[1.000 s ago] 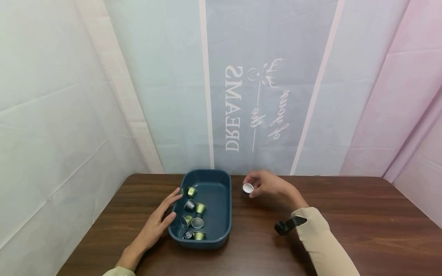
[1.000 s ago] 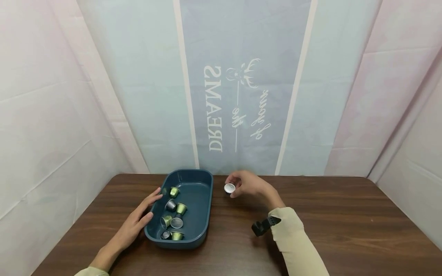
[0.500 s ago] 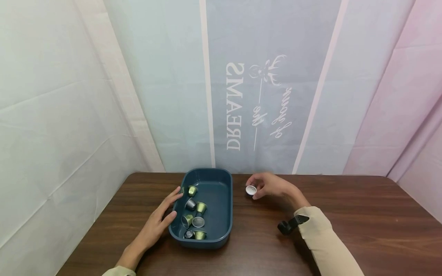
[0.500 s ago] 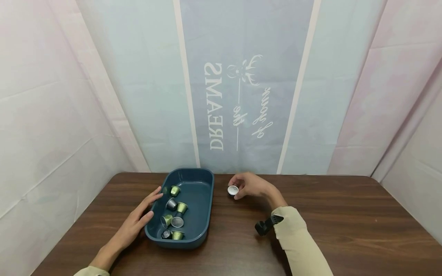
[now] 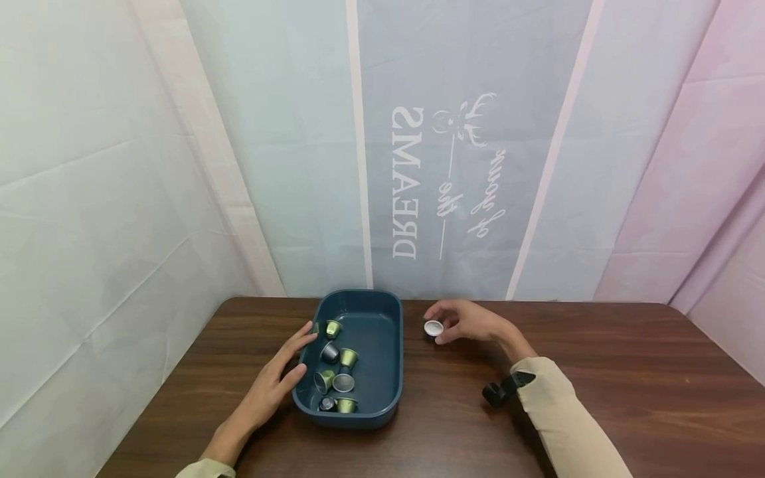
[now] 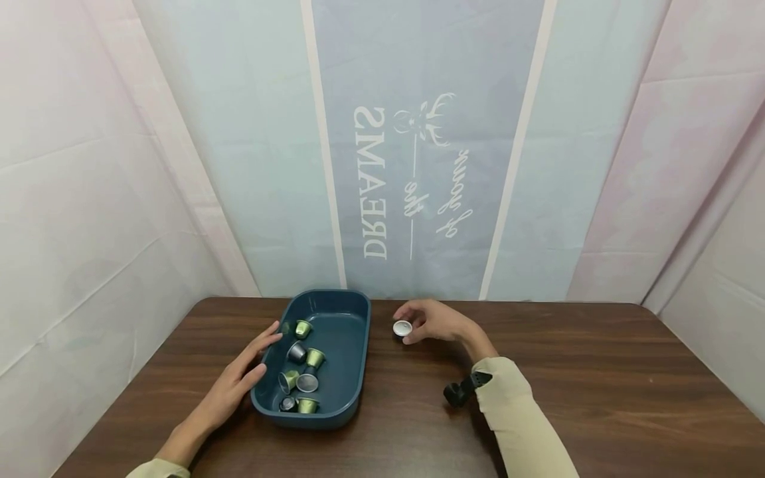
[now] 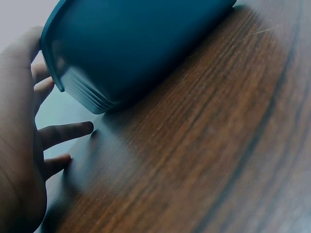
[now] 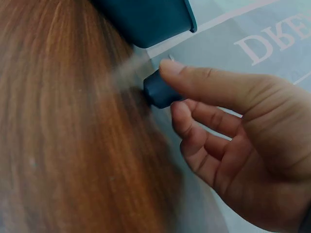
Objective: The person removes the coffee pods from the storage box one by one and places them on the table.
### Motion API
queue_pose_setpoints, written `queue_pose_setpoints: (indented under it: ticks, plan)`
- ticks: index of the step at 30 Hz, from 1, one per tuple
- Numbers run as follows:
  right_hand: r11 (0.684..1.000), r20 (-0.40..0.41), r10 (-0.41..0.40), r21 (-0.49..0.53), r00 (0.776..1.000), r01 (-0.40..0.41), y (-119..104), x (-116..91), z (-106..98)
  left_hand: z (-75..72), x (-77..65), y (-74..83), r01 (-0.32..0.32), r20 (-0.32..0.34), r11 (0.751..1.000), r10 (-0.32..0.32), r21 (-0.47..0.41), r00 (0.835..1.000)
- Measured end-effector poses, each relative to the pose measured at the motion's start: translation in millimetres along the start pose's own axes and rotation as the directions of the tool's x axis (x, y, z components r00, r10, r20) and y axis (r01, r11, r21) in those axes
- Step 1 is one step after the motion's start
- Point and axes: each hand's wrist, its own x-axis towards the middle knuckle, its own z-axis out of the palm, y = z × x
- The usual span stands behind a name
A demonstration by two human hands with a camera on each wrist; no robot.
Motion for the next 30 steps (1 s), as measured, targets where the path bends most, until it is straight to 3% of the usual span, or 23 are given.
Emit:
queue_pose_setpoints:
  ticks: [17, 30]
  plan:
    - [0.995, -0.004, 0.04, 0.088, 0.999, -0.039, 5.2, 0.3, 3.7, -0.3, -0.1, -0.2, -0.009, 0.002, 1.0, 0.009, -0.01, 1.0]
    - [0.994, 0.002, 0.012, 0.109, 1.0, -0.012, 9.4, -2.1, 3.2, -0.6, -0.7, -0.9, 0.006, 0.011, 1.0, -0.006, -0.005, 1.0]
